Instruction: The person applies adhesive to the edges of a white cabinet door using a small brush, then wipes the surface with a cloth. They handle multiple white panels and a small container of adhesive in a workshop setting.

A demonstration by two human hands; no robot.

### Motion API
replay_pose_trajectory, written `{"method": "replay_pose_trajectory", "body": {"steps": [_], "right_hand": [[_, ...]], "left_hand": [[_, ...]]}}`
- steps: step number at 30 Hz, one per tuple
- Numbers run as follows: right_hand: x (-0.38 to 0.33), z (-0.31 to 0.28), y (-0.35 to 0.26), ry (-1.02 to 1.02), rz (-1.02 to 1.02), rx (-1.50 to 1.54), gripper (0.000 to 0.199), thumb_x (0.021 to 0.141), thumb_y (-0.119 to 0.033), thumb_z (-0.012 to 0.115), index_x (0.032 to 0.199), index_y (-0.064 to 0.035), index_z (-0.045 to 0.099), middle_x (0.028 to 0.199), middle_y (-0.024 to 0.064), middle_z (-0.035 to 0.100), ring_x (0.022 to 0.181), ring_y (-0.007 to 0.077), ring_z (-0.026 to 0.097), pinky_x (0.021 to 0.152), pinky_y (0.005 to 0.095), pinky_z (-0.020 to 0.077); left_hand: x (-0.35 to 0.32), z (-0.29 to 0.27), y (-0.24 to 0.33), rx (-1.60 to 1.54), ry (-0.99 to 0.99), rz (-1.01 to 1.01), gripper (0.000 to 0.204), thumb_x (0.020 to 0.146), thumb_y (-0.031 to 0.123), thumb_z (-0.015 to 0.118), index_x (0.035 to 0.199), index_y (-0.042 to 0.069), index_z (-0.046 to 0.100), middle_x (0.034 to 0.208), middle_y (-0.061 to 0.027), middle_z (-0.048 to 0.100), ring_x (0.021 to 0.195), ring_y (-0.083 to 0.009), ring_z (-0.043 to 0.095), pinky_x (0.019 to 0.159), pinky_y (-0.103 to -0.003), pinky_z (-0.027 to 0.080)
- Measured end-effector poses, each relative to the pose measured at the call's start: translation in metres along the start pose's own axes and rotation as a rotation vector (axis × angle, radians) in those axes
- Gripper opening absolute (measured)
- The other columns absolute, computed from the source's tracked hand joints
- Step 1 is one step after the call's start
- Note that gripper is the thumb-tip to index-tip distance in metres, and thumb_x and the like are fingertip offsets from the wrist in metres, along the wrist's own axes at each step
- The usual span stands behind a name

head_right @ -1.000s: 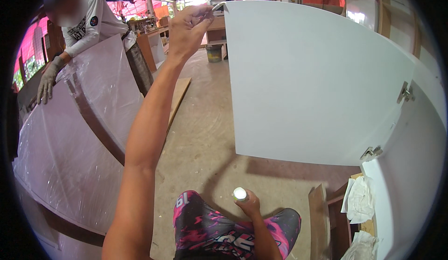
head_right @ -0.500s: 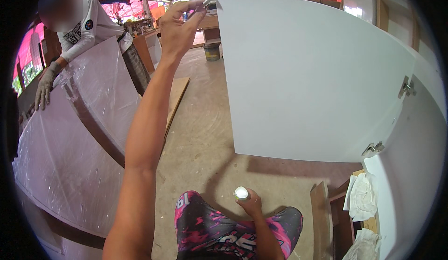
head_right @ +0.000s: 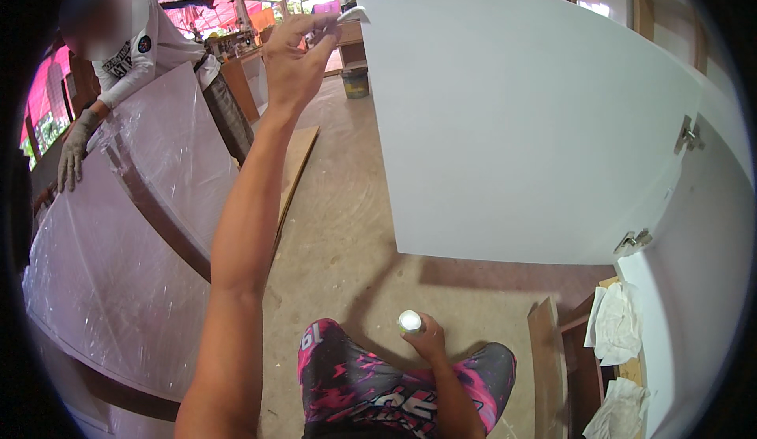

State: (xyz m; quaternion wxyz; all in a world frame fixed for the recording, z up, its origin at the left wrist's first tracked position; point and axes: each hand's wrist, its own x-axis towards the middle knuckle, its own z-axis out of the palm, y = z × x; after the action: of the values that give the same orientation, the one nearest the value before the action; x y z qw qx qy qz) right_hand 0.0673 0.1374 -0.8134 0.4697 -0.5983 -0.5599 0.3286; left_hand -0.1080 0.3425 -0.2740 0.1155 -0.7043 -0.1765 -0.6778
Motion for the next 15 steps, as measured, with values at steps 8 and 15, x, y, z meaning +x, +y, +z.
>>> {"method": "replay_pose_trajectory", "body": {"steps": [8, 15], "right_hand": [[0.002, 0.003, 0.016, 0.043, -0.042, -0.040, 0.061, 0.065, -0.029, 0.088, 0.118, -0.0058, 0.067, 0.111, 0.0166, 0.071, 0.103, 0.0328, 0.069, 0.090, 0.0425, 0.0544], [0.001, 0.008, 0.028, 0.047, -0.058, -0.049, 0.062, 0.064, -0.028, 0.089, 0.118, -0.0067, 0.067, 0.110, 0.0157, 0.071, 0.102, 0.0314, 0.069, 0.089, 0.0417, 0.0546]], "left_hand": [[-0.047, -0.012, -0.004, 0.200, -0.111, 0.172, 0.016, 0.079, 0.010, 0.077, 0.094, 0.011, 0.079, 0.091, -0.0027, 0.072, 0.082, -0.0181, 0.064, 0.083, -0.034, 0.047], [-0.033, 0.001, 0.001, -0.006, -0.051, 0.003, 0.014, 0.077, 0.013, 0.077, 0.090, 0.014, 0.078, 0.087, -0.0016, 0.070, 0.083, -0.0227, 0.063, 0.085, -0.036, 0.045]]}}
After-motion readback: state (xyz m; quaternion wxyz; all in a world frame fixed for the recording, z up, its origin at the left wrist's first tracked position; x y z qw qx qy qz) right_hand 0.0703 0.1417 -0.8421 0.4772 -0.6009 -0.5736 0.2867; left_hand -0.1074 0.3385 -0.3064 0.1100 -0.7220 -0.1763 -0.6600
